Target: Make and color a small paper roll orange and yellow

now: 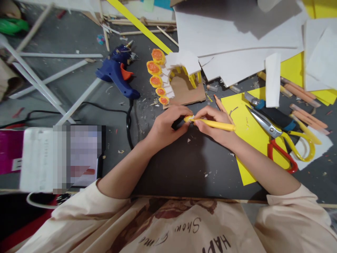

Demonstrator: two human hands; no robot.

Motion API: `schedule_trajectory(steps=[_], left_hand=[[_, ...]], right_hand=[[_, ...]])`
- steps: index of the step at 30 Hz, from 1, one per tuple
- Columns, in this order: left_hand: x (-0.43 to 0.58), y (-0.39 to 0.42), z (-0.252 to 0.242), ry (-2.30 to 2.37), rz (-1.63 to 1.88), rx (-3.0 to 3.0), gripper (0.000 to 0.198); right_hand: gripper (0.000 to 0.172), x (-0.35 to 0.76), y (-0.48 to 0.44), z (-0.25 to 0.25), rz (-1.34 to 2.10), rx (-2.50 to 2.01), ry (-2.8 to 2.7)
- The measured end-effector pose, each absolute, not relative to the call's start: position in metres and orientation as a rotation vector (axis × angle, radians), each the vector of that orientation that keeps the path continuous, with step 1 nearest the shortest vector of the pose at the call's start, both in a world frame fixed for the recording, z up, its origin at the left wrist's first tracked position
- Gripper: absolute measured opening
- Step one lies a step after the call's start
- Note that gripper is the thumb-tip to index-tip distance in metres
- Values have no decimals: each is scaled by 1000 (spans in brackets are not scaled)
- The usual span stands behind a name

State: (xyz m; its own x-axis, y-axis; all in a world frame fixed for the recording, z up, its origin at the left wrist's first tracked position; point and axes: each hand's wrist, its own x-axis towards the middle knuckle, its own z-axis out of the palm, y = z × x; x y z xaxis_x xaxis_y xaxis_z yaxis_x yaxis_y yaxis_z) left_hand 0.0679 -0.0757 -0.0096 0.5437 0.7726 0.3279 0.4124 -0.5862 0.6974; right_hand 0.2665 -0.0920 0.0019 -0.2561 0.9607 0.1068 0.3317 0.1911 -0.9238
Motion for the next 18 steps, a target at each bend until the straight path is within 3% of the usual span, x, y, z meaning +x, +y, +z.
schedule_trajectory(steps=[18], left_hand=[[68, -76, -8, 966, 814, 2218, 22]], right_hand=[[25, 267, -92, 1, 1017, -1250, -1713]])
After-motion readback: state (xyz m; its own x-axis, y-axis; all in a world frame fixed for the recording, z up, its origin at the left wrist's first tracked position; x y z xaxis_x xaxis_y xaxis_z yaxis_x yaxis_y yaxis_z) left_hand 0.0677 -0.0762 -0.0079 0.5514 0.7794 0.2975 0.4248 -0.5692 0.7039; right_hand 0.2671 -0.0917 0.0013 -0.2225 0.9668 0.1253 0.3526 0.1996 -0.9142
